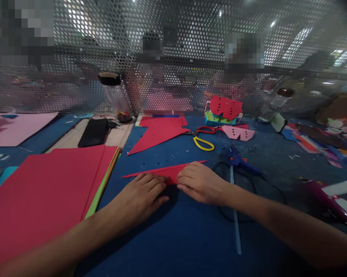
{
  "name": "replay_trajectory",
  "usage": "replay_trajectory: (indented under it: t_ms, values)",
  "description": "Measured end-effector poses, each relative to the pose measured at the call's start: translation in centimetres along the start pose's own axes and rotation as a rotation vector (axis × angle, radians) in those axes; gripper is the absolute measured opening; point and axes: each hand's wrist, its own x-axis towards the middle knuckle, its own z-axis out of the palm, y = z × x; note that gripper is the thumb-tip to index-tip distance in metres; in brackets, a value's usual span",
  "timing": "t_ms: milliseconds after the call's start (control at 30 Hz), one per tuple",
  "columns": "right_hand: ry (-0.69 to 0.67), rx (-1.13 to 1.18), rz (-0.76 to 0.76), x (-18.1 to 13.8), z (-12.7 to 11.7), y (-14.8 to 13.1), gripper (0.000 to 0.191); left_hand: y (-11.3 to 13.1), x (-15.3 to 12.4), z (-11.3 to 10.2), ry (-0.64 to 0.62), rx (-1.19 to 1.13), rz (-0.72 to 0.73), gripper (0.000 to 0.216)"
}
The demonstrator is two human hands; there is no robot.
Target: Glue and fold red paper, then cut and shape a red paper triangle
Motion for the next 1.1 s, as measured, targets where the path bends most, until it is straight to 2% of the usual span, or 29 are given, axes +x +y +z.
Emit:
replay_trajectory:
  t_ms: [533,1100]
  values:
    - [0.035,0.024,0.040,-0.5,-0.4,0.5,0.020,-0.5,0.1,-1.0,0.087,-0.013,0.036,0.030]
    - [0.073,0.042,0.038,-0.7,-0.5,0.9,0.016,-0.9,-0.1,-1.3,0.045,-0.059,0.013,0.029]
